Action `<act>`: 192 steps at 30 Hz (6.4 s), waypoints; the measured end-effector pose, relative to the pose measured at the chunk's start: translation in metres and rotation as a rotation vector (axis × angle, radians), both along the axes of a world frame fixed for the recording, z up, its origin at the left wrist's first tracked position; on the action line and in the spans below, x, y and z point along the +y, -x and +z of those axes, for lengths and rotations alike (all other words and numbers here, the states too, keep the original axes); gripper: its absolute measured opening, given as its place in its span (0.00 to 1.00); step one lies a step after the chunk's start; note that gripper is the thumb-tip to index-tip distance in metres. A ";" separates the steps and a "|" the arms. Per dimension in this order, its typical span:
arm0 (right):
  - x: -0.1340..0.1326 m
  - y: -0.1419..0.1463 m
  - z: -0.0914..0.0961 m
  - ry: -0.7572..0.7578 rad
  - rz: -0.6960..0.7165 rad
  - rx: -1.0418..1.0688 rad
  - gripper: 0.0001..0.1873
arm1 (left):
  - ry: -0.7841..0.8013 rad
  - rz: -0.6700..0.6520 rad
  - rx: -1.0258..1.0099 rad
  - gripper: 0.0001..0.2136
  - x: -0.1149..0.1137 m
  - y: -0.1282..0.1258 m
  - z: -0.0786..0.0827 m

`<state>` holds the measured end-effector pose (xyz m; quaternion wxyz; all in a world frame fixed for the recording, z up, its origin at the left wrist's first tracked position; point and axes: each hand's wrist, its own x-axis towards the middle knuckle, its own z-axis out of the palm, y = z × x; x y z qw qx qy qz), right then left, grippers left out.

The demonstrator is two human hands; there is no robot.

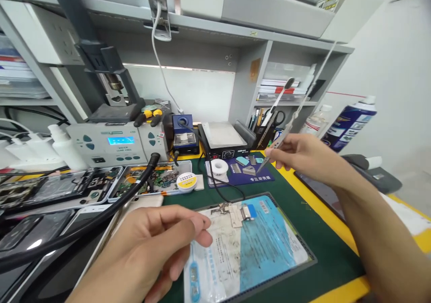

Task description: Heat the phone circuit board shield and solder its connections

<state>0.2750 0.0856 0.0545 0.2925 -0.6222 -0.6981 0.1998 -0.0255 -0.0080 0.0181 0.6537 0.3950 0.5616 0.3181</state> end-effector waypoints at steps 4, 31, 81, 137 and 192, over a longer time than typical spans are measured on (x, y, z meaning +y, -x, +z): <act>0.006 0.004 -0.006 0.094 0.041 -0.135 0.20 | -0.034 0.077 0.017 0.21 0.003 0.002 -0.008; -0.078 0.077 -0.025 0.121 0.242 0.625 0.08 | -0.104 -0.042 -0.002 0.16 -0.002 0.002 0.009; -0.083 0.085 -0.032 -0.056 0.346 0.480 0.05 | -0.141 -0.065 0.044 0.20 0.005 0.003 -0.009; -0.089 0.093 -0.028 -0.018 0.206 0.541 0.05 | -0.123 -0.040 -0.003 0.18 0.005 0.001 -0.003; -0.084 0.089 -0.031 -0.129 0.355 0.535 0.08 | -0.210 0.024 0.098 0.11 -0.007 -0.001 0.005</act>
